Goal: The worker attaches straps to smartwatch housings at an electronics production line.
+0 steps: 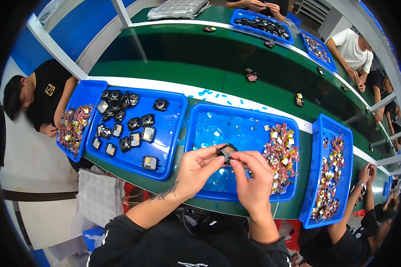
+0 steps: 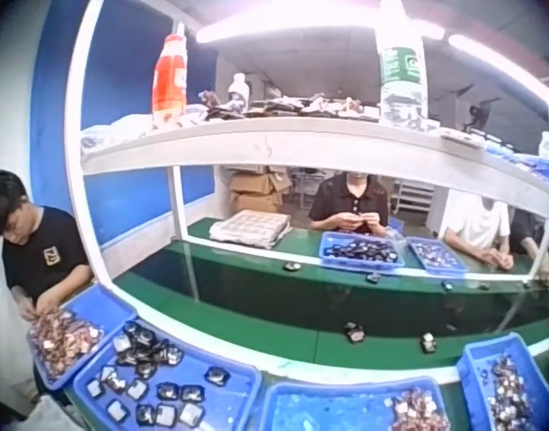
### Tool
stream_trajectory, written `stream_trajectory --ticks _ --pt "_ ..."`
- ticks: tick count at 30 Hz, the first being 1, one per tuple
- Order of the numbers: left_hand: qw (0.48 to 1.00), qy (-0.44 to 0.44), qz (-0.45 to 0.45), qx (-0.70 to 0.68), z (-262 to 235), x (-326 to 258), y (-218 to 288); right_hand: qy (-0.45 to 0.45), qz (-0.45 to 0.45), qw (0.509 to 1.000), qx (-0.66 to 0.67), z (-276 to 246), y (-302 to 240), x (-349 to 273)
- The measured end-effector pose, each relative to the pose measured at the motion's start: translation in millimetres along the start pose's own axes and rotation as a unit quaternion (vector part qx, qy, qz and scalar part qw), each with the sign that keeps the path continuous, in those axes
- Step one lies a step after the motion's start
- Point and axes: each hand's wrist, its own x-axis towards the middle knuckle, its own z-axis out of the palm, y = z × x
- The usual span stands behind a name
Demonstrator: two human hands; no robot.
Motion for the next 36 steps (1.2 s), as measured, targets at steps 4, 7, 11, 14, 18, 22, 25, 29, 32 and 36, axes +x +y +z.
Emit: stream_trajectory --ticks 4,7,11,14,18,22,25,29,32,36 --pt "0.999 -0.053 -0.009 0.002 -3 -7 3 -0.001 -0.027 0.999 -0.041 -3 -6 1" --pt "0.998 -0.07 -0.003 -0.003 -5 -6 1 -0.013 -0.028 0.997 -0.064 -4 -12 3" --pt "0.997 -0.073 0.019 0.017 -3 -7 5 -0.021 -0.044 0.995 -0.086 -4 -13 4" --pt "0.996 -0.076 0.01 0.035 -3 -9 7 -0.026 -0.045 0.994 -0.093 -5 -13 4" --pt "0.995 -0.075 0.02 0.054 -5 -10 4 -0.035 -0.04 0.994 -0.1 -5 -14 5" --pt "0.993 -0.077 0.044 0.08 -7 -11 -1 -0.028 -0.069 0.989 -0.125 -4 -13 5" --pt "0.991 -0.076 0.038 0.105 -7 -14 2 -0.015 -0.125 0.978 -0.169 -6 -15 6" --pt "0.989 -0.078 0.028 0.121 -4 -19 11 0.0 -0.104 0.984 -0.147 -7 -17 3" --pt "0.996 -0.049 -0.02 0.075 -4 -17 11 0.008 -0.06 0.995 -0.073 0 -13 3" --pt "0.997 -0.02 0.037 -0.066 -1 -11 7 0.004 0.125 0.943 0.309 0 12 -2"
